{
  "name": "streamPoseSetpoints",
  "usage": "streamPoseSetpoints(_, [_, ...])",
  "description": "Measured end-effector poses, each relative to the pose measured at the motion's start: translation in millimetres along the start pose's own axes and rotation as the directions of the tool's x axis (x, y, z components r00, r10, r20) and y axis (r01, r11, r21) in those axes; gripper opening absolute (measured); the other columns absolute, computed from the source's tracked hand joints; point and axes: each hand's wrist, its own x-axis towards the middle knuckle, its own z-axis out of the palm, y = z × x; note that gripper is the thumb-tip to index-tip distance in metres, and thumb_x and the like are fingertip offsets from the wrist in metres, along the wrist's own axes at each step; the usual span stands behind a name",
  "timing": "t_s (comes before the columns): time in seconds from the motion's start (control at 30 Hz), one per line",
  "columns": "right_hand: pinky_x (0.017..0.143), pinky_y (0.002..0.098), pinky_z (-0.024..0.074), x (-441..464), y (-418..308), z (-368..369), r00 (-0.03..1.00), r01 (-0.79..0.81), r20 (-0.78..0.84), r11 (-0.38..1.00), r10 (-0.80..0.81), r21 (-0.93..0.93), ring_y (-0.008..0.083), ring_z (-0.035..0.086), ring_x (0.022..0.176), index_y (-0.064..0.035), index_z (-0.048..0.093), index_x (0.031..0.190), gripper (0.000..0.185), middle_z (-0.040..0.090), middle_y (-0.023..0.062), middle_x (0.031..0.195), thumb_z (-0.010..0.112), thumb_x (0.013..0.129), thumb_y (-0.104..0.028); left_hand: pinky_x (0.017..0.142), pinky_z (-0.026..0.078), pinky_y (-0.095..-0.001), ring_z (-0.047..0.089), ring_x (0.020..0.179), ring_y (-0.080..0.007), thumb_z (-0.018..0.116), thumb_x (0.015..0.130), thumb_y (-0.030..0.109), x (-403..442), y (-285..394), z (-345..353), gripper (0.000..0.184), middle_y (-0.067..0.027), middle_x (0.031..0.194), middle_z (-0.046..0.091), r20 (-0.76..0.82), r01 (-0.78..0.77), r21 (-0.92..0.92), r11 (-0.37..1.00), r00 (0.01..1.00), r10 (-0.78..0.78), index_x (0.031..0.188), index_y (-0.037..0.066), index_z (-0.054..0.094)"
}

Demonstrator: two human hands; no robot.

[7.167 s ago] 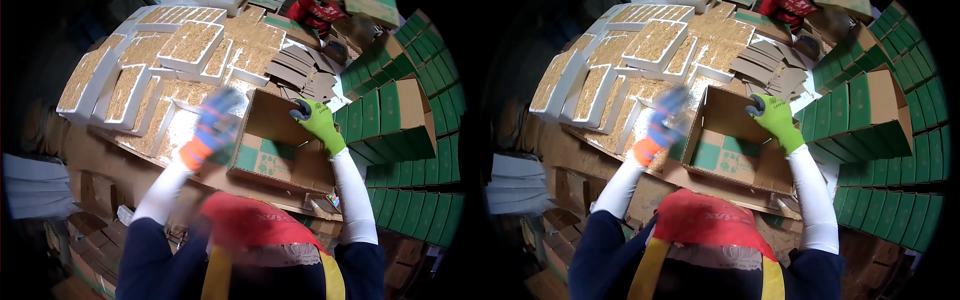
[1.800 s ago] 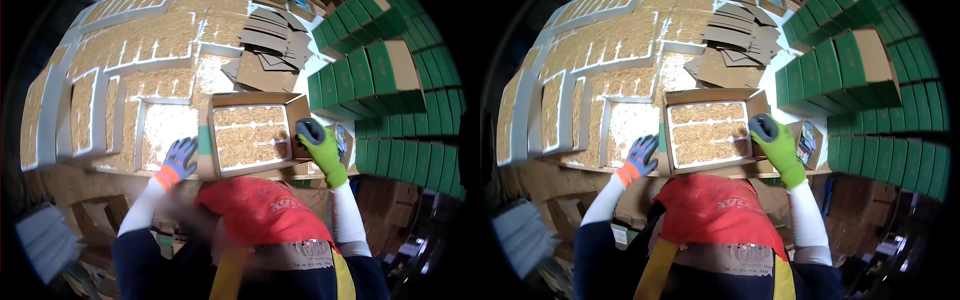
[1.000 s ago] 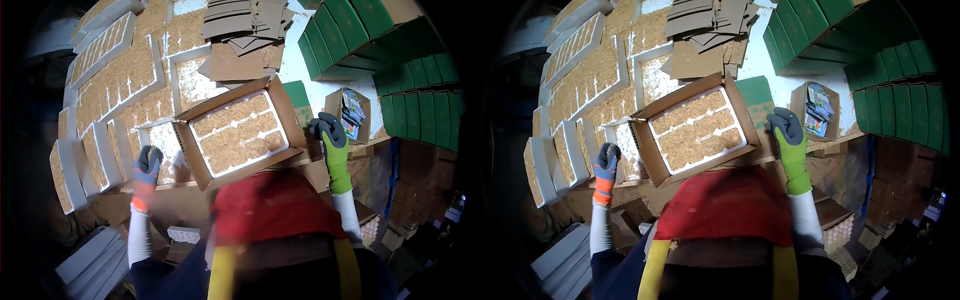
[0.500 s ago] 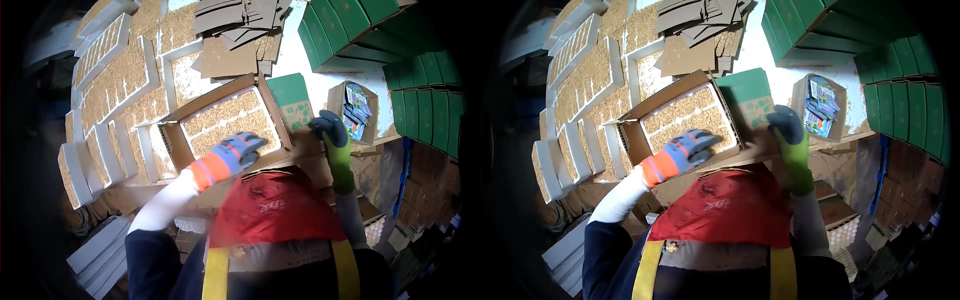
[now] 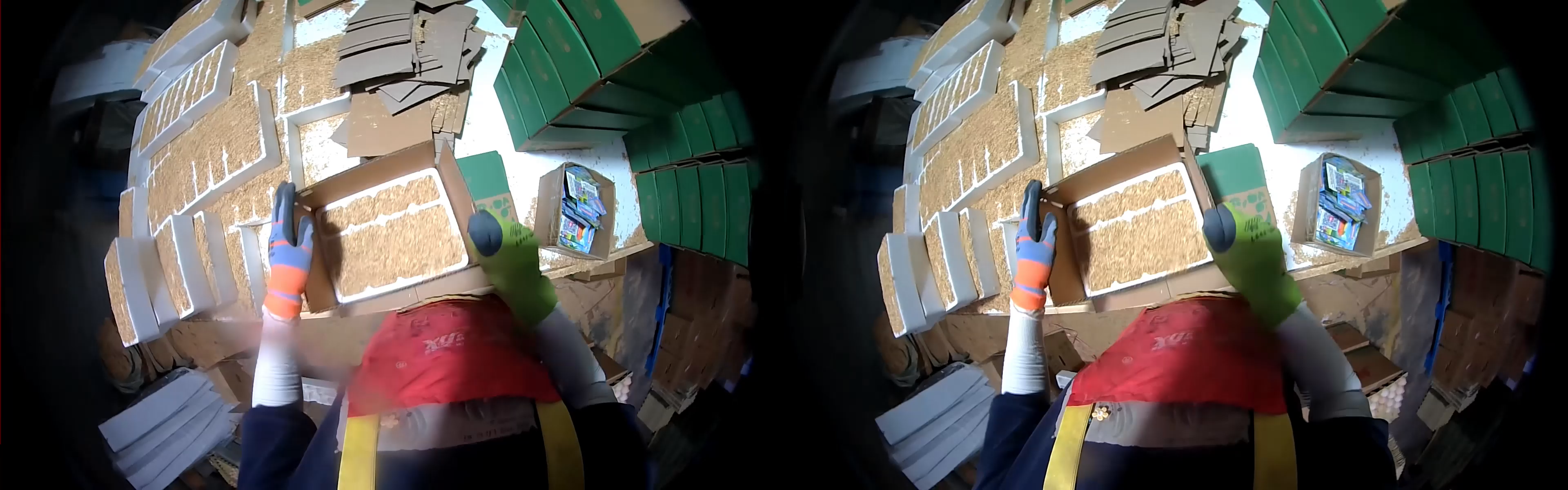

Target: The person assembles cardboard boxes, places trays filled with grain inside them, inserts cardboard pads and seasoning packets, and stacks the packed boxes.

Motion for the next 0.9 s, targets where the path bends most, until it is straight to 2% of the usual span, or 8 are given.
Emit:
streamPoseSetpoints(0.13, [0.053,0.0419,0.0458,-1,2,4,0.942,0.240,-0.211,0.963,-0.262,-0.124,0.0350,0.057,0.059,-0.0077,0.057,0.077,0.010,0.058,0.0144,0.068,0.061,0.081,-0.016,0.112,0.024,-0.0370,0.029,0.137,-0.0325,0.055,0.080,-0.003,-18,-9,8,0.067,-0.0175,0.147,0.032,-0.063,-0.118,0.214,0.970,0.989,0.134,0.142,0.002,0.032])
streamPoseSetpoints(0.23, [0.060,0.0429,0.0480,0,16,1,0.967,0.246,-0.024,0.958,-0.252,-0.148,0.0364,0.061,0.069,-0.0047,0.059,0.095,0.020,0.062,0.0170,0.080,0.064,0.080,-0.017,0.111,0.026,-0.0426,0.030,0.136,-0.0368,0.057,0.077,-0.002,-4,6,10,0.069,-0.0182,0.147,0.033,-0.039,-0.058,0.121,0.991,0.997,0.063,0.141,0.003,0.034])
streamPoseSetpoints(0.3, [0.063,0.0438,0.0488,-4,20,5,0.982,0.157,-0.082,0.977,-0.170,-0.146,0.0384,0.061,0.073,-0.0031,0.060,0.102,0.029,0.063,0.0188,0.081,0.067,0.078,-0.019,0.103,0.035,-0.0438,0.041,0.125,-0.0387,0.061,0.078,0.007,1,45,1,0.057,-0.0196,0.139,0.041,-0.006,-0.146,0.698,0.701,0.978,0.209,0.134,0.014,0.048])
streamPoseSetpoints(0.43, [0.052,0.0423,0.0440,-3,-10,-6,0.964,0.190,-0.172,0.977,-0.204,-0.098,0.0342,0.056,0.059,-0.0112,0.052,0.075,0.013,0.055,0.0118,0.067,0.061,0.083,-0.015,0.093,0.043,-0.0406,0.052,0.109,-0.0330,0.064,0.080,0.017,4,83,30,0.042,-0.0141,0.119,0.054,0.579,-0.354,0.046,0.934,0.772,0.264,0.121,0.014,0.056])
streamPoseSetpoints(0.57, [0.060,0.0434,0.0481,-13,8,-7,0.999,0.042,-0.013,0.997,-0.043,-0.057,0.0369,0.061,0.071,-0.0043,0.063,0.098,0.026,0.062,0.0184,0.079,0.068,0.078,-0.019,0.091,0.044,-0.0390,0.056,0.099,-0.0306,0.063,0.083,0.018,36,93,64,0.030,-0.0125,0.105,0.061,0.572,-0.518,-0.125,0.846,0.659,0.488,0.112,0.012,0.061])
streamPoseSetpoints(0.63, [0.057,0.0412,0.0459,-15,10,-15,0.961,0.237,0.189,0.953,-0.202,-0.189,0.0324,0.058,0.070,-0.0050,0.059,0.088,0.014,0.056,0.0136,0.076,0.065,0.078,-0.013,0.086,0.048,-0.0346,0.061,0.096,-0.0274,0.063,0.084,0.014,72,109,43,0.026,-0.0109,0.103,0.064,0.512,-0.135,-0.379,0.916,0.794,0.329,0.109,0.009,0.064])
streamPoseSetpoints(0.7, [0.057,0.0382,0.0445,-7,-5,-31,0.828,0.498,-0.094,0.803,-0.552,-0.326,0.0279,0.055,0.069,-0.0051,0.053,0.078,0.010,0.049,0.0098,0.075,0.063,0.076,-0.009,0.077,0.051,-0.0324,0.064,0.084,-0.0248,0.064,0.081,0.011,122,97,43,0.022,-0.0097,0.090,0.067,0.304,-0.075,-0.307,0.949,0.937,0.173,0.103,0.009,0.068])
streamPoseSetpoints(0.9, [0.072,0.0329,0.0523,-22,23,-24,0.994,-0.104,0.033,0.879,0.100,0.465,0.0226,0.066,0.086,-0.0006,0.061,0.111,0.029,0.066,0.0130,0.093,0.065,0.082,-0.005,0.100,0.036,-0.0427,0.044,0.119,-0.0351,0.068,0.075,0.025,261,-4,111,0.063,-0.0160,0.130,0.047,0.273,-0.499,0.665,0.556,0.855,0.441,0.132,0.014,0.045])
